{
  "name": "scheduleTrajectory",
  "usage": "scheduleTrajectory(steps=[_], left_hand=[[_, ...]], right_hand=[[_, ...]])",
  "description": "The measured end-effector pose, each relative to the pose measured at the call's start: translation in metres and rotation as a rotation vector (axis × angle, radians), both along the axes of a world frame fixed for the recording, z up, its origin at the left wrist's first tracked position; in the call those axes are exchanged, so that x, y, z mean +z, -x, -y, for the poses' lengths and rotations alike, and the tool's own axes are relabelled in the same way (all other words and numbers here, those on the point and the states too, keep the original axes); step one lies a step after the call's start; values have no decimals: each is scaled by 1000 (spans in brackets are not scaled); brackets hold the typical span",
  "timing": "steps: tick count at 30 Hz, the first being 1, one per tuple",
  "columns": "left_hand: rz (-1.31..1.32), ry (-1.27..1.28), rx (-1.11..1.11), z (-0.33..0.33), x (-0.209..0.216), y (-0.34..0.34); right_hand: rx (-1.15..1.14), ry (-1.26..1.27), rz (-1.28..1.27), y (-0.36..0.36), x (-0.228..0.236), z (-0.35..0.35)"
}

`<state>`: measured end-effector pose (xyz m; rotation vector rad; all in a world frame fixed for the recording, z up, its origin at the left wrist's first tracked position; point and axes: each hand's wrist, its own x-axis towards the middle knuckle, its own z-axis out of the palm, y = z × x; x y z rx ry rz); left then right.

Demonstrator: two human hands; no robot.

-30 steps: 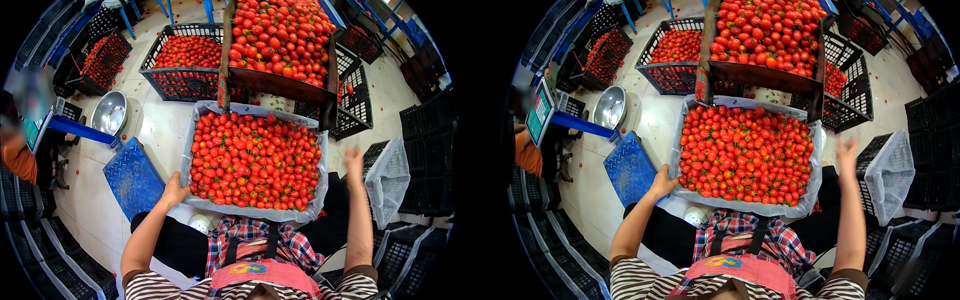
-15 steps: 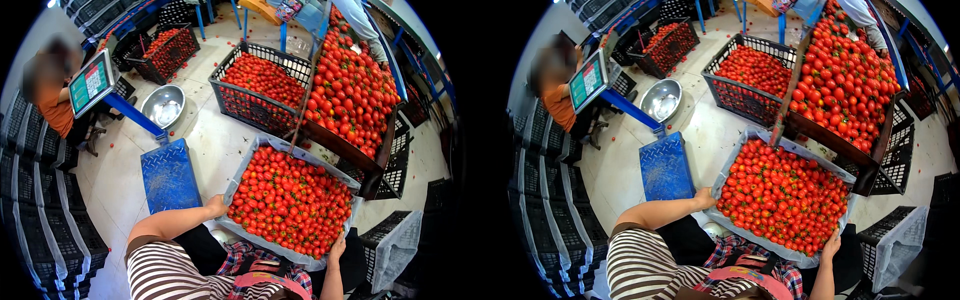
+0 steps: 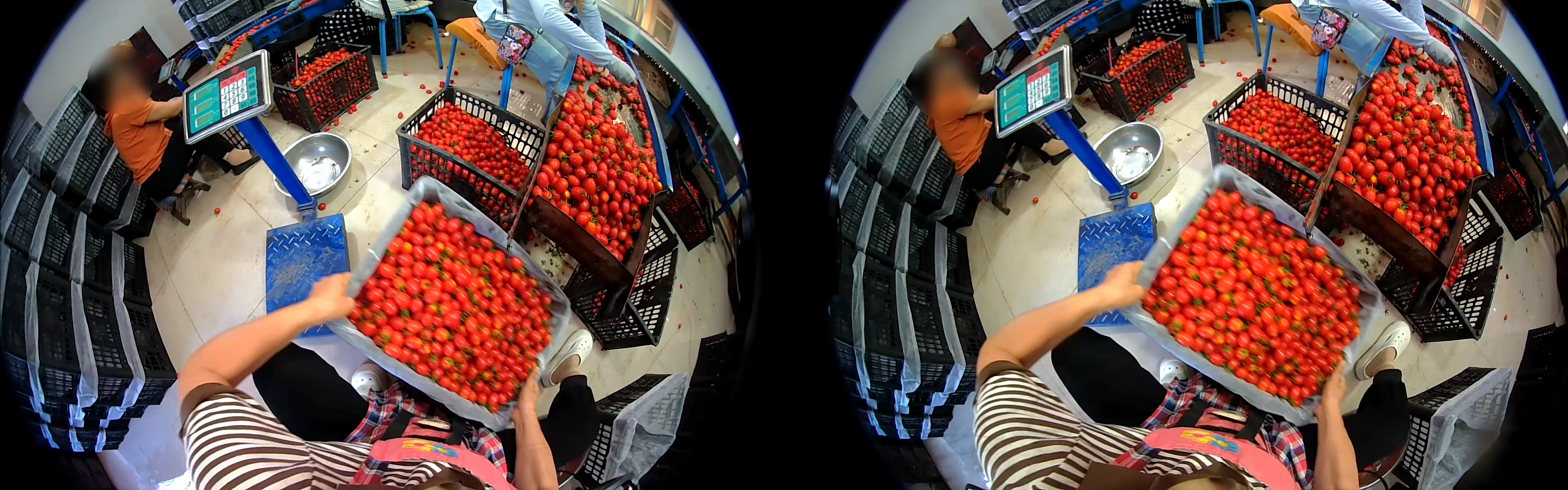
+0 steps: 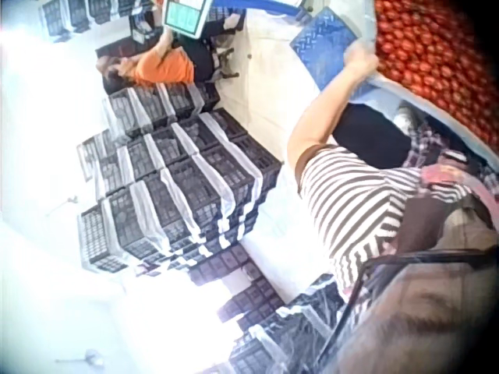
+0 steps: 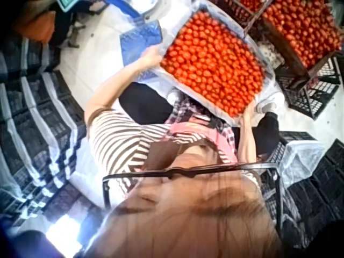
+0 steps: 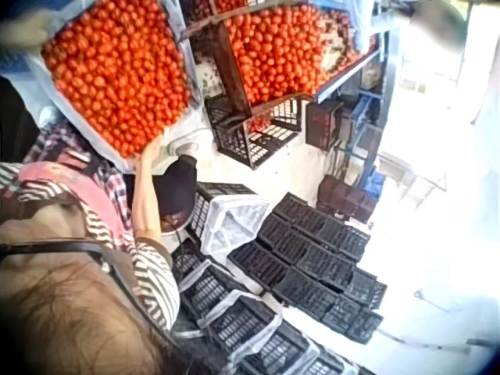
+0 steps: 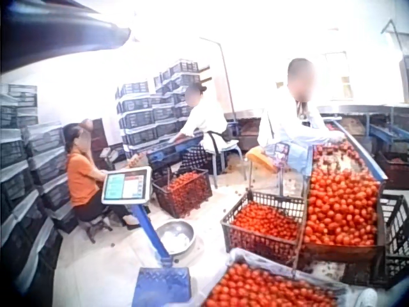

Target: The person sorts tomatoes from a conveyor belt into a plastic-lined crate by hand, and then places the filled crate onto a digital scale.

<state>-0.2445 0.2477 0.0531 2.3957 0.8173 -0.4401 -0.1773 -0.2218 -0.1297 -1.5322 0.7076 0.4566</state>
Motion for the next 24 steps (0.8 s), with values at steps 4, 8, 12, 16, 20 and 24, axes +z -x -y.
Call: scheduleTrajectory(steps=[4, 8, 12, 16, 20, 24], left_hand=[[87, -56, 119, -62, 26, 49], [103, -151, 299, -117, 2, 107], [342, 49, 533, -151, -65, 175], [417, 106, 597, -144, -47, 164], [452, 223, 670, -178, -64, 199], [551, 337, 745, -177, -74, 203]], right_hand=[[124, -229, -74, -7, 9, -92], [269, -309, -25, -20, -6, -152], [335, -128, 60, -25, 9, -190], [323, -182, 195, -37, 34, -184], [389, -153, 213, -32, 81, -218], [525, -15, 311, -52, 113, -231]])
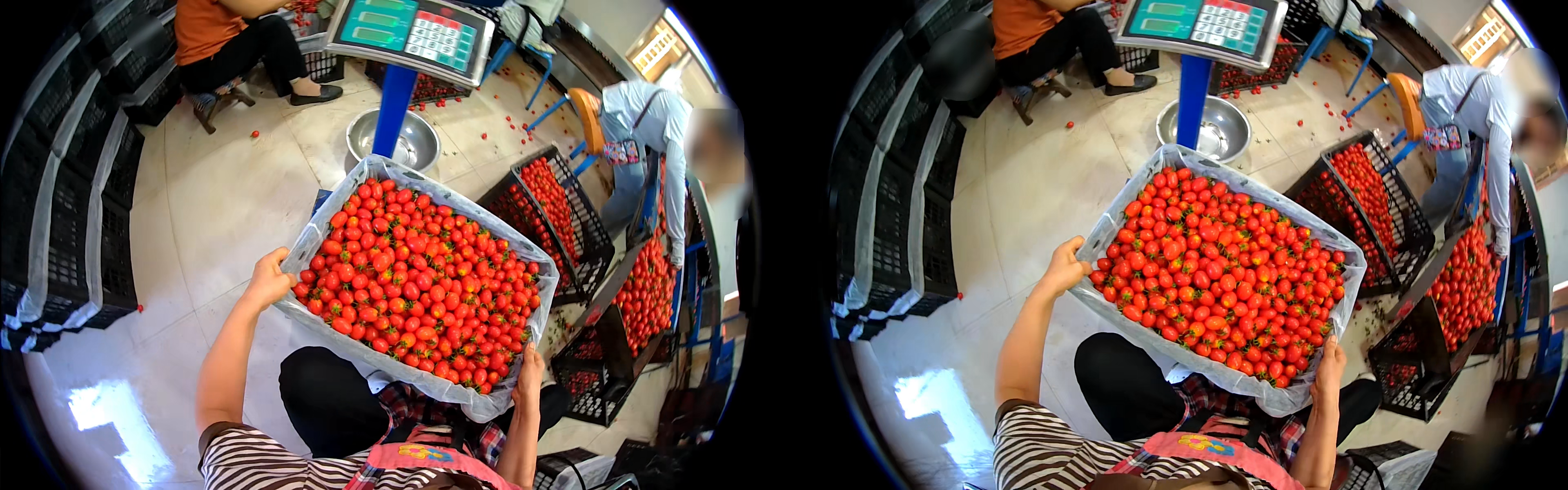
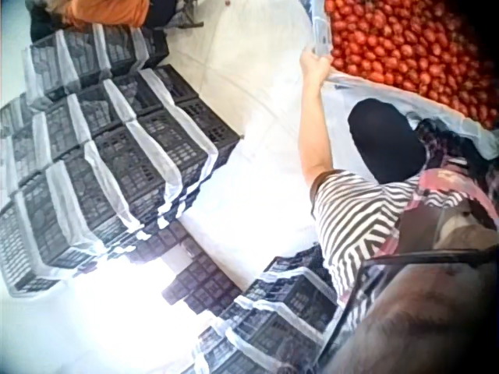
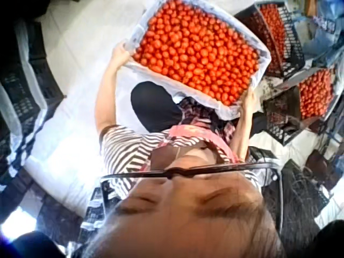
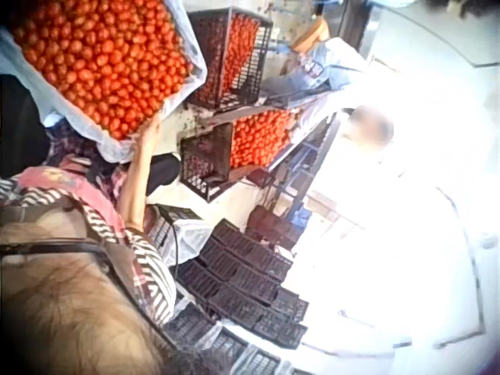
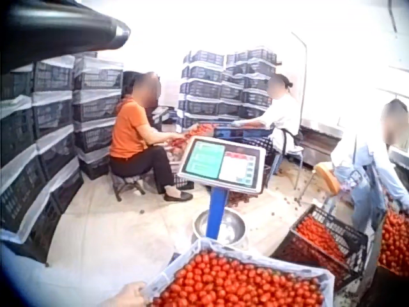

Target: The person sorts tomatoes from a conveyor belt into a plastic-lined crate by hand, and then places the filled crate onto a digital scale.

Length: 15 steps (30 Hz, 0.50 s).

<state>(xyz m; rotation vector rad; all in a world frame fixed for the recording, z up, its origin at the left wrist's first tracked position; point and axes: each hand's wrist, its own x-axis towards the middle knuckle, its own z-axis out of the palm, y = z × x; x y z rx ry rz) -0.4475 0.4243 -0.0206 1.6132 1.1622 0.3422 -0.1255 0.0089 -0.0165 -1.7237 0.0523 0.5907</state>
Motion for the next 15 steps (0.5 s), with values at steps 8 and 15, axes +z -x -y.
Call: scheduleTrajectory(steps=[8, 15], left_hand=[[-78, -165, 136, 31, 14, 18], [-193, -420, 190, 59, 10, -4]], right_hand=[[223, -35, 17, -29, -16, -31], [262, -31, 186, -55, -37, -57]])
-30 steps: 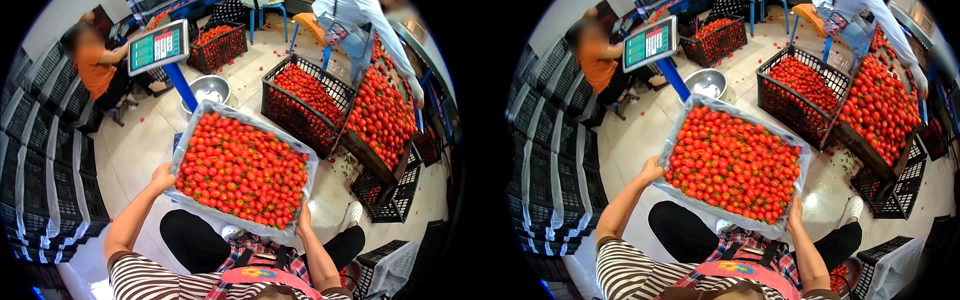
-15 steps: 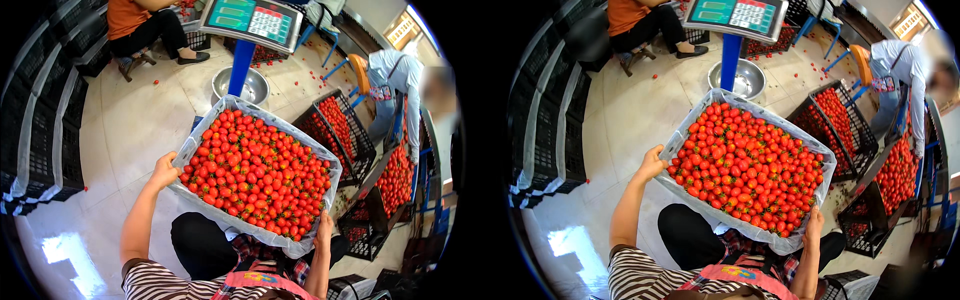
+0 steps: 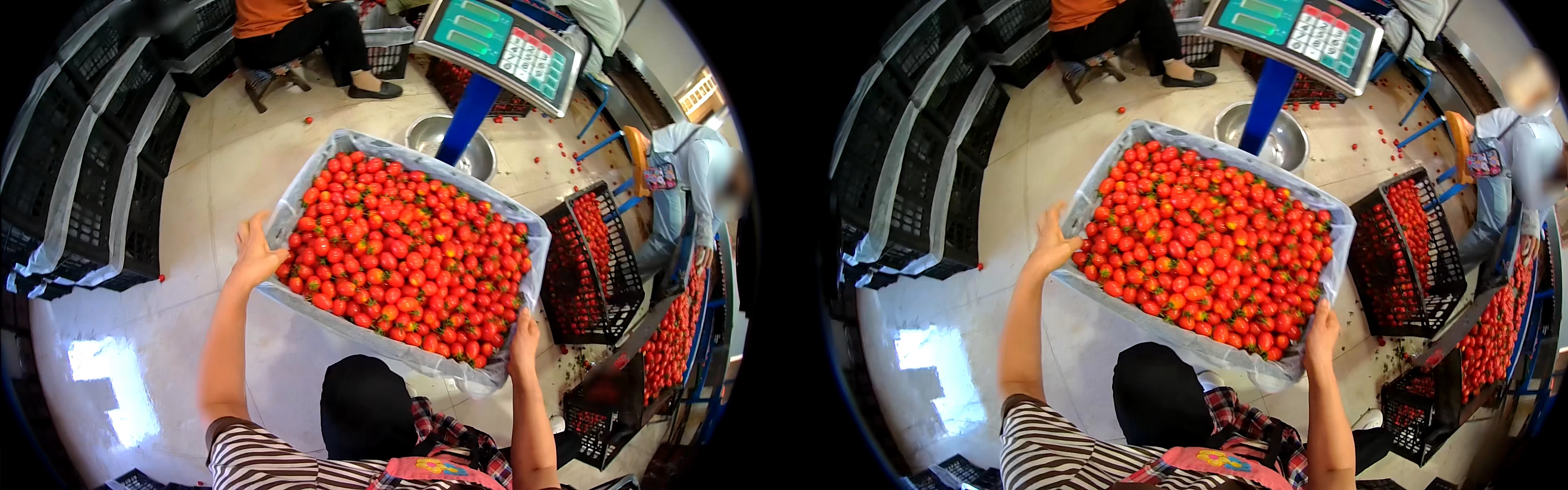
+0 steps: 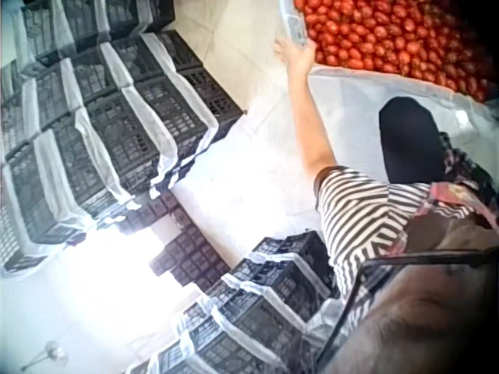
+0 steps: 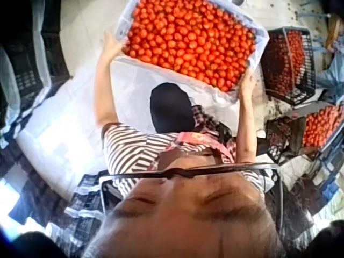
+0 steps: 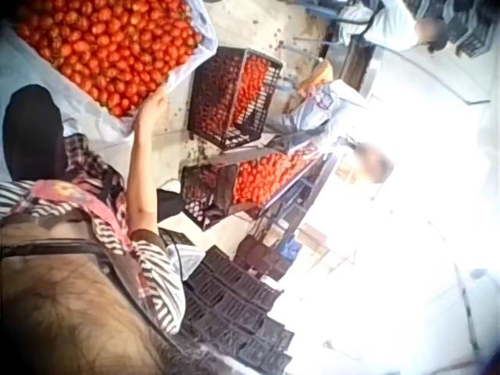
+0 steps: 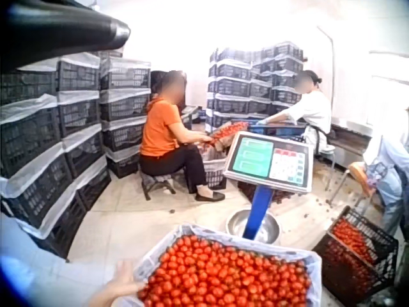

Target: The person sorts tomatoes from a conveyor belt into a plastic-lined crate by hand, and then places the filled crate onto a digital scale.

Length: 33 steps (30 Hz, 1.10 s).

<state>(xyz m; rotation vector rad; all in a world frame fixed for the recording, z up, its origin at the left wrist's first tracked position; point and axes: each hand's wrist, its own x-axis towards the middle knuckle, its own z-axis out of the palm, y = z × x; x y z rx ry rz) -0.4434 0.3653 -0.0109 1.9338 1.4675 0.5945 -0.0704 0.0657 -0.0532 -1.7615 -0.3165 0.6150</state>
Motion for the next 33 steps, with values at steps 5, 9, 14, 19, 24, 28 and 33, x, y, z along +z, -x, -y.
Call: scheduleTrajectory(steps=[5, 9, 14, 19, 24, 28, 33], left_hand=[[-107, -509, -234, -14, -6, -66], [-193, -417, -135, -12, 3, -98], [-112, -655, -346, 45, -1, -130], [-358, -430, -170, 102, -11, -185], [-251, -321, -221, 153, -13, -230], [-256, -476, -211, 178, -20, -276], [-393, -586, -447, 200, -20, -331]], right_hand=[[15, 48, 126, 3, -19, -19], [40, 70, 34, -12, -15, 3], [54, 47, 229, -30, 25, 104], [-175, 37, 75, -27, 71, 255], [-526, -24, 64, -10, 62, 420], [-661, 23, 171, 12, 60, 523], [-1184, 757, 866, 67, 62, 756]])
